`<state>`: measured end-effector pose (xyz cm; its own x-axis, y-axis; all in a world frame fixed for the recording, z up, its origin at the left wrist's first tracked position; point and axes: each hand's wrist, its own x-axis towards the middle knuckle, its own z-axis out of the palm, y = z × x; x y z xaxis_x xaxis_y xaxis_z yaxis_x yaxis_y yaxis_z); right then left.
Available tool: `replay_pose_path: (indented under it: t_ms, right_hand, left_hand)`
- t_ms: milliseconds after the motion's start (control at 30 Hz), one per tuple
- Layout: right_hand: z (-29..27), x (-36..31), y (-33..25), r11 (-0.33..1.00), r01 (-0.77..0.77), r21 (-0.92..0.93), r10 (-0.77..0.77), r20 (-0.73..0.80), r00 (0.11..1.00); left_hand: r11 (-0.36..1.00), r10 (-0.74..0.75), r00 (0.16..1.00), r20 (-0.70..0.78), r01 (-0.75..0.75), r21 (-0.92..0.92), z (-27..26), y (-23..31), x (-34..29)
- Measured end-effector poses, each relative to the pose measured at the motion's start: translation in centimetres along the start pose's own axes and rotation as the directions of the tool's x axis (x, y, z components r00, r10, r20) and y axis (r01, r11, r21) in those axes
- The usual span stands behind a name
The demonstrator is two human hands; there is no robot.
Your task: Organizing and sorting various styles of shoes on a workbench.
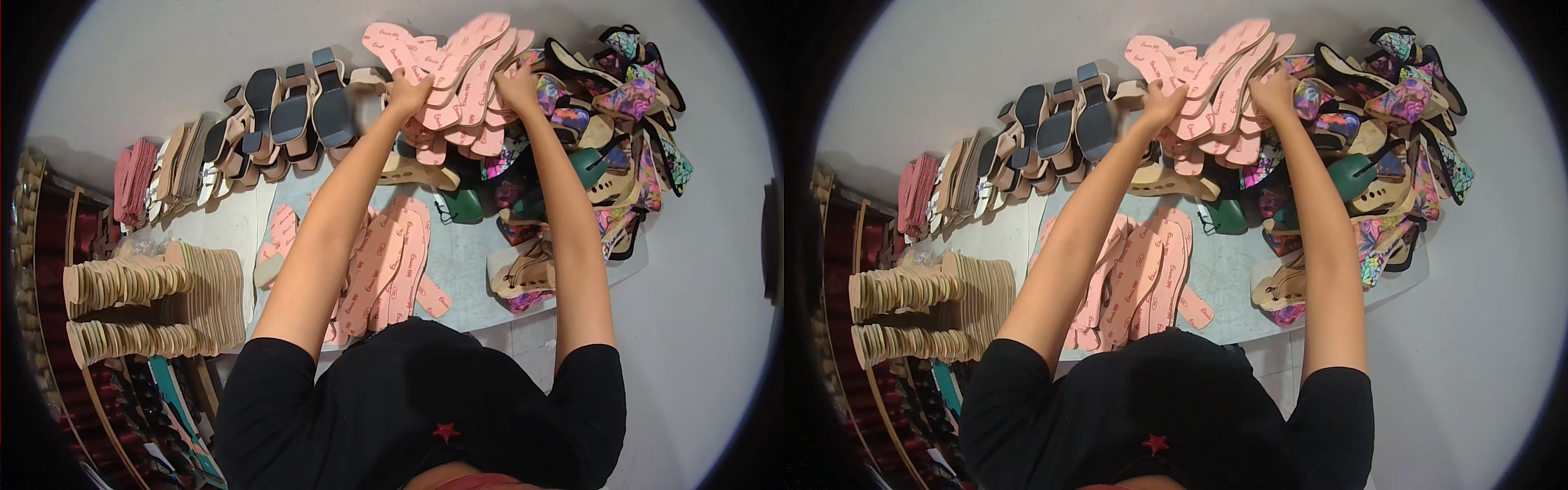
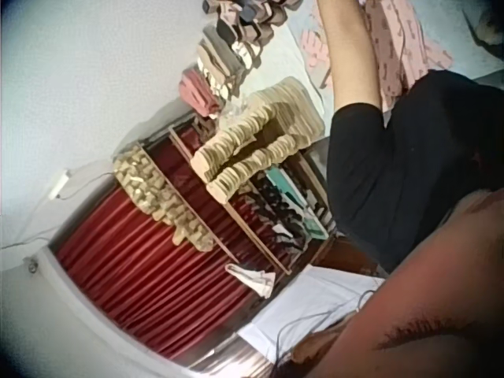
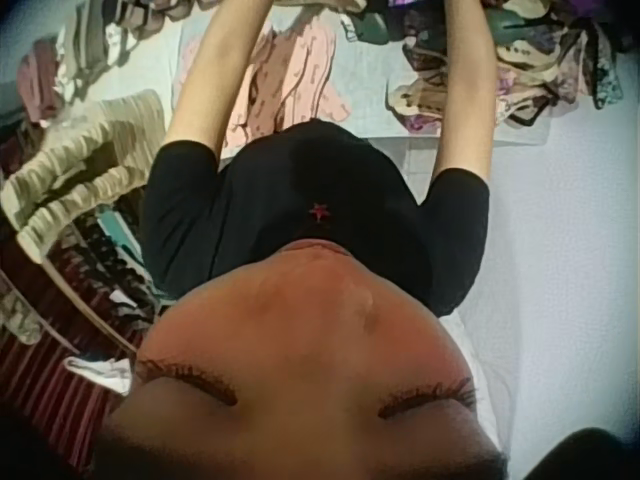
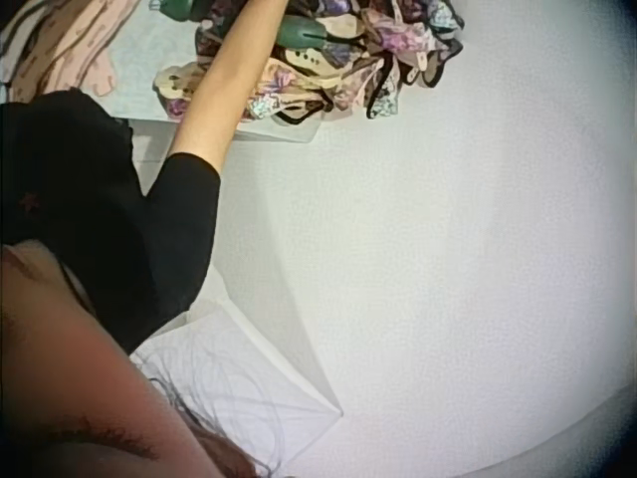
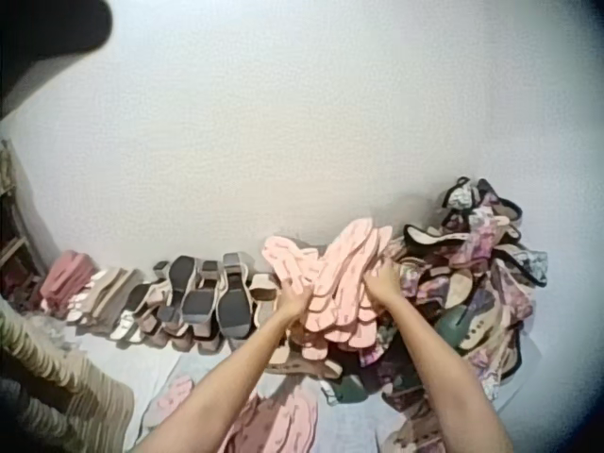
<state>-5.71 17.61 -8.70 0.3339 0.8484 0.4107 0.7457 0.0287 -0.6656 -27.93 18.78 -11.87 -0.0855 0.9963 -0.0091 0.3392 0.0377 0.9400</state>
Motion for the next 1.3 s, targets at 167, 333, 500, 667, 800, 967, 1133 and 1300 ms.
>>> replay_pose_path:
  t_ms: [167, 333, 500, 667, 800, 967, 1133, 1300]
  right_hand:
    - [-1.4, -4.9, -2.9, 0.924, 0.381, 0.008, -0.355, -0.351, 0.867]
    - [-3.6, -15.2, -6.1, 0.916, 0.400, 0.033, -0.369, -0.327, 0.870]
    - [-2.9, -21.7, -4.6, 0.959, 0.256, 0.123, -0.228, -0.205, 0.952]
    - [-0.7, -29.2, 0.2, 0.922, -0.134, 0.363, 0.014, 0.314, 0.949]
    - [0.9, -34.9, 3.4, 0.932, -0.337, 0.137, 0.181, 0.629, 0.756]
    - [3.1, -38.1, 2.5, 0.920, -0.391, -0.007, 0.264, 0.751, 0.605]
    - [3.5, -38.8, -2.6, 0.943, -0.284, -0.176, 0.322, 0.703, 0.634]
    - [5.5, -39.4, -1.1, 0.858, -0.488, 0.164, 0.169, 0.805, 0.568]
  left_hand:
    - [0.991, 0.116, 0.993, 0.002, -0.115, -0.070, -2.0, -2.2, 0.2]
    - [0.971, 0.230, 0.973, 0.028, -0.228, -0.072, -8.0, -2.4, -6.2]
    - [0.965, 0.118, 0.978, 0.169, -0.074, -0.251, -13.2, -4.0, -11.7]
    - [0.987, 0.118, 0.993, -0.029, -0.121, -0.109, -21.8, -12.3, -17.5]
    - [0.994, -0.096, 0.989, -0.109, 0.102, 0.045, -27.3, -18.9, -21.9]
    - [0.838, -0.185, 0.981, 0.063, 0.124, 0.532, -28.5, -25.6, -25.1]
    - [0.730, -0.238, 0.939, -0.247, 0.341, 0.593, -25.8, -22.2, -28.1]
    - [0.772, -0.270, 0.955, -0.125, 0.292, 0.564, -29.1, -23.5, -26.3]
